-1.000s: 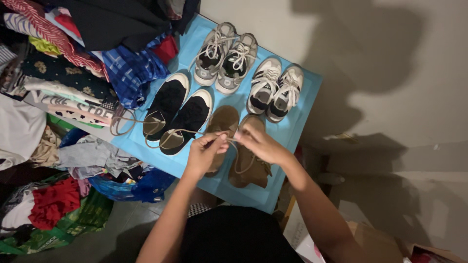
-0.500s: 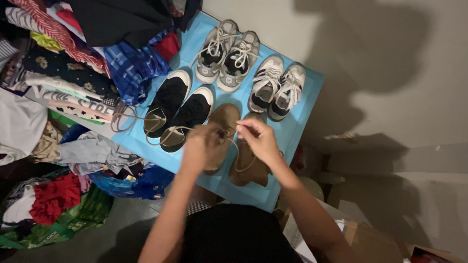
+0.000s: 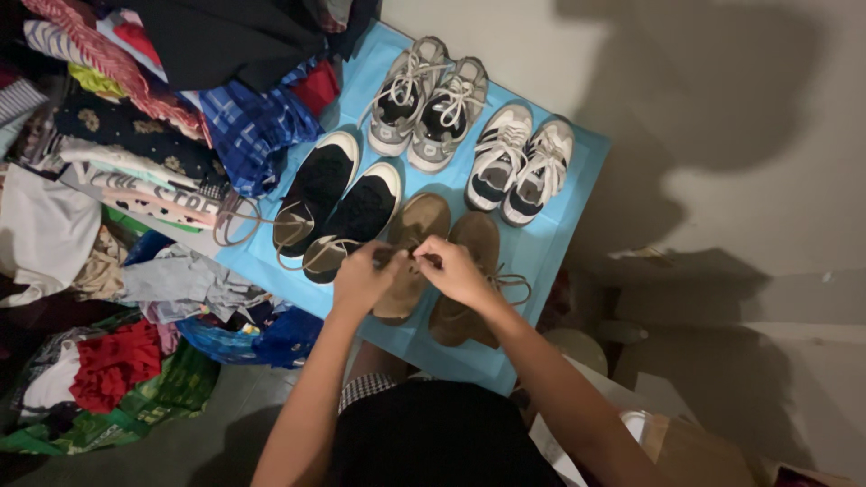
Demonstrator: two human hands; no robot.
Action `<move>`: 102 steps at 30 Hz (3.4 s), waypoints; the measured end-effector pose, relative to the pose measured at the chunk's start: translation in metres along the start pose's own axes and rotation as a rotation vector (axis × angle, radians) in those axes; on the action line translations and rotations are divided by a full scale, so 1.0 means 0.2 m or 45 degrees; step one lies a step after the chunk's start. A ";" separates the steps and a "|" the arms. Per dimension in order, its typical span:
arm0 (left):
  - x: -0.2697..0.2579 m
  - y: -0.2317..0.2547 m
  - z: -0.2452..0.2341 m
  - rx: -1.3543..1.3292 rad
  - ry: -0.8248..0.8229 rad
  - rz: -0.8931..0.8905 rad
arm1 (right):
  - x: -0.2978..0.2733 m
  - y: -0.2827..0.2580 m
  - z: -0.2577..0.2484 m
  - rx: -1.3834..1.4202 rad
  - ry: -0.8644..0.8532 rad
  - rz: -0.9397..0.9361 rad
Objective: The person removes a shoelace from a brown boot and then re-laces the same boot by threading the lace through the eyelets and tying a knot. The task is performed on a blue table with other shoes nearby.
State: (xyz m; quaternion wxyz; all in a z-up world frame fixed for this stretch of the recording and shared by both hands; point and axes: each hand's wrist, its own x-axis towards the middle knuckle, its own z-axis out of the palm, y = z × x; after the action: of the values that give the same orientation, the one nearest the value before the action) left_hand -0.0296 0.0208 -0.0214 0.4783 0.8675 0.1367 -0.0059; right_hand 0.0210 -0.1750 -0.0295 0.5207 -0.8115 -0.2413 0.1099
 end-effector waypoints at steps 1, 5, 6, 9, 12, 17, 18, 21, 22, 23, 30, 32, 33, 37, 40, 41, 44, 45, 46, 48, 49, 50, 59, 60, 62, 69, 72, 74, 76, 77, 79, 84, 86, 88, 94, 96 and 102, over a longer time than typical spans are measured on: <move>0.01 -0.02 0.02 -0.007 -0.017 0.016 | -0.01 0.01 -0.02 -0.007 -0.023 0.065; 0.11 -0.15 0.12 -0.087 -0.024 0.080 | -0.03 0.04 -0.05 -0.011 -0.121 0.038; 0.13 -0.18 0.13 -0.108 -0.025 0.080 | -0.03 0.04 -0.06 -0.029 -0.104 0.021; 0.18 -0.27 0.16 -0.138 -0.061 -0.020 | -0.01 0.03 -0.03 -0.084 -0.051 0.004; 0.19 -0.30 0.17 -0.134 -0.086 -0.061 | 0.00 0.03 0.01 -0.149 0.010 0.039; 0.18 -0.29 0.14 -0.065 -0.226 -0.026 | 0.03 0.04 0.04 -0.125 0.031 0.112; 0.18 -0.29 0.13 -0.095 -0.226 -0.020 | 0.03 0.04 0.05 -0.123 0.047 0.097; 0.18 -0.30 0.12 -0.428 -0.299 -0.125 | 0.03 0.03 0.06 -0.144 0.101 0.048; 0.18 -0.30 0.12 -0.579 -0.334 -0.184 | 0.03 0.03 0.07 -0.161 0.116 0.026; 0.18 -0.31 0.12 -0.591 -0.333 -0.223 | 0.04 0.03 0.07 -0.178 0.131 0.003; 0.16 -0.29 0.12 -0.699 -0.330 -0.370 | 0.07 0.01 0.09 -0.162 0.032 0.071; 0.16 -0.28 0.10 -0.725 -0.341 -0.354 | 0.08 -0.01 0.09 -0.255 0.061 -0.057; 0.16 -0.28 0.09 -0.741 -0.351 -0.316 | 0.08 -0.02 0.09 -0.240 0.046 -0.012; 0.20 -0.33 0.05 -1.089 -0.503 -0.770 | 0.08 -0.07 0.09 -0.240 0.060 0.080; 0.20 -0.44 0.05 -0.691 -0.525 -0.571 | 0.07 -0.09 0.09 -0.304 0.123 0.050; 0.21 -0.47 0.08 -0.741 -0.513 -0.501 | 0.07 -0.09 0.09 -0.329 0.146 0.033; 0.25 -0.55 0.16 -0.811 -0.482 -0.256 | 0.07 -0.08 0.10 -0.323 0.191 0.019; 0.26 -0.57 0.18 -0.784 -0.468 -0.153 | 0.07 -0.07 0.10 -0.313 0.194 -0.017; 0.26 -0.59 0.19 -0.755 -0.452 -0.051 | 0.06 -0.06 0.10 -0.302 0.197 -0.054; 0.27 -0.57 0.19 -0.507 -0.310 0.100 | 0.06 -0.05 0.08 -0.307 0.190 -0.096; 0.27 -0.55 0.17 -0.383 -0.239 0.174 | 0.06 -0.04 0.08 -0.321 0.174 -0.099; 0.27 -0.52 0.14 -0.486 -0.057 0.248 | 0.05 -0.04 0.07 -0.335 0.159 -0.103; 0.22 -0.26 -0.54 -1.209 0.628 0.091 | 0.09 -0.04 -0.05 -0.183 0.213 -0.104; 0.21 -0.23 -0.56 -1.237 0.581 0.126 | 0.12 -0.06 -0.03 -0.264 0.149 -0.126; 0.20 -0.19 -0.52 -1.295 0.470 0.197 | 0.19 -0.08 0.02 -0.435 0.032 -0.164; 0.15 -0.18 -0.40 -1.379 0.430 0.076 | 0.41 -0.16 0.14 -0.694 -0.307 -0.125; 0.10 -0.21 -0.37 -1.431 0.430 0.045 | 0.49 -0.15 0.13 -0.735 -0.472 0.001; 0.07 -0.21 -0.36 -1.475 0.458 0.016 | 0.52 -0.13 0.13 -0.712 -0.600 0.071; 0.06 -0.23 -0.37 -1.524 0.477 0.113 | 0.52 -0.09 0.15 -0.731 -0.659 0.052; 0.07 -0.24 -0.37 -1.547 0.490 0.165 | 0.53 -0.07 0.16 -0.740 -0.688 0.038; 0.07 -0.27 -0.37 -1.571 0.504 0.174 | 0.56 -0.04 0.18 -0.641 -0.726 0.062; 0.07 -0.35 -0.25 -1.313 0.302 -0.263 | 0.71 -0.13 0.21 -0.257 -0.562 -0.075; 0.06 -0.36 -0.14 -1.154 -0.059 -0.189 | 0.74 -0.22 0.25 -0.085 -0.521 -0.141; 0.07 -0.35 -0.05 -1.156 -0.135 -0.118 | 0.74 -0.29 0.29 -0.024 -0.452 -0.076; 0.16 -0.36 -0.20 -1.264 0.244 -0.220 | 0.72 -0.24 0.23 -0.046 -0.581 0.019; 0.17 -0.39 -0.34 -1.344 0.366 -0.016 | 0.67 -0.16 0.19 -0.209 -0.735 -0.026; 0.16 -0.43 -0.42 -1.444 0.372 -0.094 | 0.61 -0.03 0.20 -0.147 -0.703 -0.181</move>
State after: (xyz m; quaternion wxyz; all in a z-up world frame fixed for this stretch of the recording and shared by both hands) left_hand -0.0292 0.1426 -0.0520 0.8434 0.4625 0.2131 0.1713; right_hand 0.1072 -0.0807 -0.0329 0.3947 -0.7603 -0.4359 0.2761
